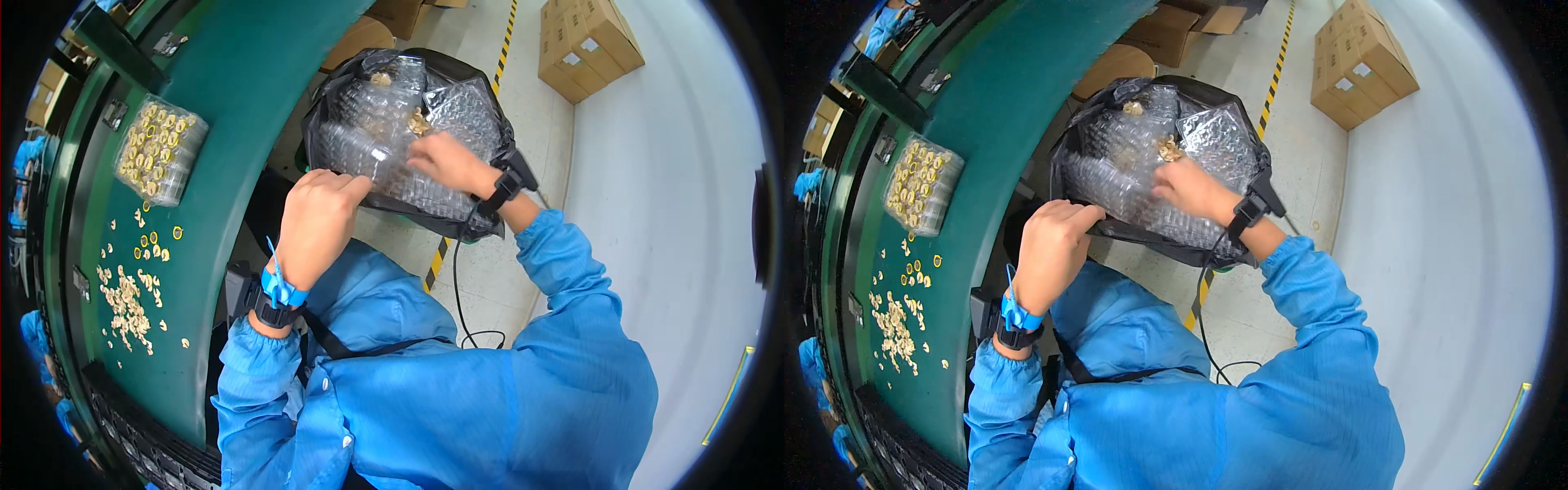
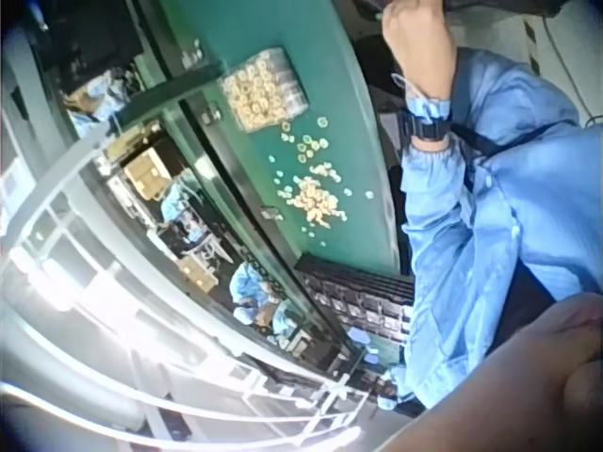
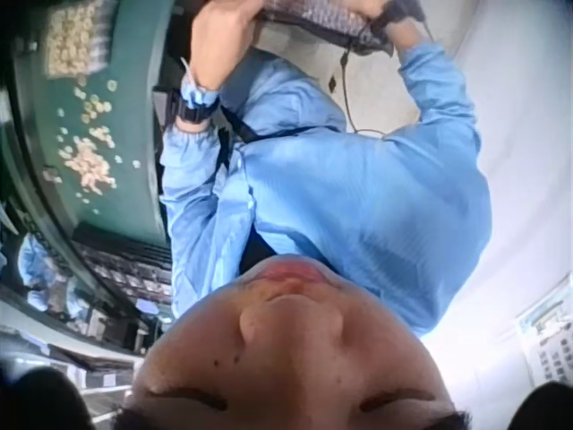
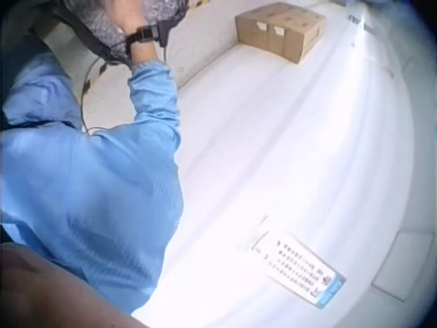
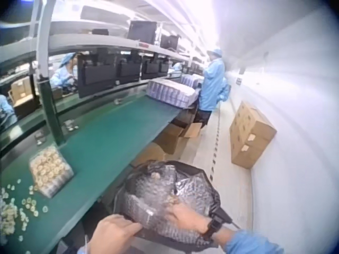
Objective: Manually assemble small electronic components onto circuit boards on an assembly line.
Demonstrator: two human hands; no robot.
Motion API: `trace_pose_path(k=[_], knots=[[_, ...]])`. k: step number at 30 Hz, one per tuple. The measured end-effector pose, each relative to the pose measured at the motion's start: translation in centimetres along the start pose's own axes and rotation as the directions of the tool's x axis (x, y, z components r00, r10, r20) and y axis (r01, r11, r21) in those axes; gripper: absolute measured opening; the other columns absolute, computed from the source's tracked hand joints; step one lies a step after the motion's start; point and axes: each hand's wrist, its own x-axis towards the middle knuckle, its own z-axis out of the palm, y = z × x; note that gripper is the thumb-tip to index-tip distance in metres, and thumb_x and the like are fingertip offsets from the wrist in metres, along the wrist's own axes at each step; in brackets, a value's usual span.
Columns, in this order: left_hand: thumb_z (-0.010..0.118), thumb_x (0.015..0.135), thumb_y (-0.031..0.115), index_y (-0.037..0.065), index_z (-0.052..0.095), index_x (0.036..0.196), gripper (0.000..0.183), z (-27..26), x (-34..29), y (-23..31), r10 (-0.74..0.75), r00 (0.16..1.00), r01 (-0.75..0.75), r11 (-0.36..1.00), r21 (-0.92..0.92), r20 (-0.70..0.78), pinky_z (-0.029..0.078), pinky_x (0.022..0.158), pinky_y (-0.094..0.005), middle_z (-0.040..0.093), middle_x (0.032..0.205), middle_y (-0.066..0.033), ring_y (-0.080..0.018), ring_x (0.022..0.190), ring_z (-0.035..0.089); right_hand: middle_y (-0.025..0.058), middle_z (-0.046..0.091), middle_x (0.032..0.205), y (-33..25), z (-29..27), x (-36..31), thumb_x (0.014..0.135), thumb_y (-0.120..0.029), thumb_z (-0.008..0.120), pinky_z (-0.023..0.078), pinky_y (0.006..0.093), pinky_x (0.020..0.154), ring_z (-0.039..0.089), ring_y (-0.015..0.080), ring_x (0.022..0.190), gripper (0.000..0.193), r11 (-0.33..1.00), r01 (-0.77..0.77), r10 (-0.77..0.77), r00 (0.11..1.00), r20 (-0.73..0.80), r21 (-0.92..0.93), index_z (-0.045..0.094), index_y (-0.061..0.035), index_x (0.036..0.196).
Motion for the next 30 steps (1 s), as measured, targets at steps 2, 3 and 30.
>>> trace_pose_path(k=[2, 3, 30], knots=[[0.064, 0.068, -0.008, 0.002, 0.070, 0.091, 0.026, -0.1, -0.1, 0.1, -0.016, 1.000, 0.016, 1.000, -0.014, -0.007, 0.053, 0.074, -0.0446, 0.066, 0.075, -0.0146, -0.0352, 0.075, 0.065, 0.0231, 0.072, 0.089, 1.2, 2.6, 0.6, 0.093, -0.015, 0.068, 0.054, 0.0484, 0.078, 0.070, 0.0414, 0.086, 0.017, 0.971, -0.036, 0.046, 0.998, -0.038, 0.235, 0.070, 0.0006, 0.098], [0.064, 0.068, -0.008, 0.002, 0.070, 0.091, 0.026, -0.1, -0.1, 0.1, -0.035, 0.999, 0.034, 0.999, -0.026, -0.009, 0.054, 0.072, -0.0439, 0.067, 0.075, -0.0146, -0.0351, 0.073, 0.065, 0.0231, 0.072, 0.089, 1.8, 2.9, 1.4, 0.093, -0.015, 0.068, 0.054, 0.0484, 0.078, 0.070, 0.0414, 0.086, 0.017, 0.971, -0.021, 0.030, 0.999, -0.033, 0.237, 0.070, 0.0006, 0.098], [0.074, 0.086, 0.010, 0.000, 0.064, 0.118, 0.034, -11.2, -7.2, 2.7, -0.184, 0.972, 0.145, 0.959, -0.244, -0.146, 0.055, 0.089, -0.0422, 0.067, 0.112, -0.0160, -0.0350, 0.098, 0.067, 0.0056, 0.068, 0.089, -17.2, -17.0, 15.1, 0.101, -0.015, 0.062, 0.054, 0.0284, 0.069, 0.064, 0.0121, 0.078, 0.022, 0.941, 0.029, -0.131, 0.950, 0.282, 0.337, 0.067, 0.0025, 0.114]])
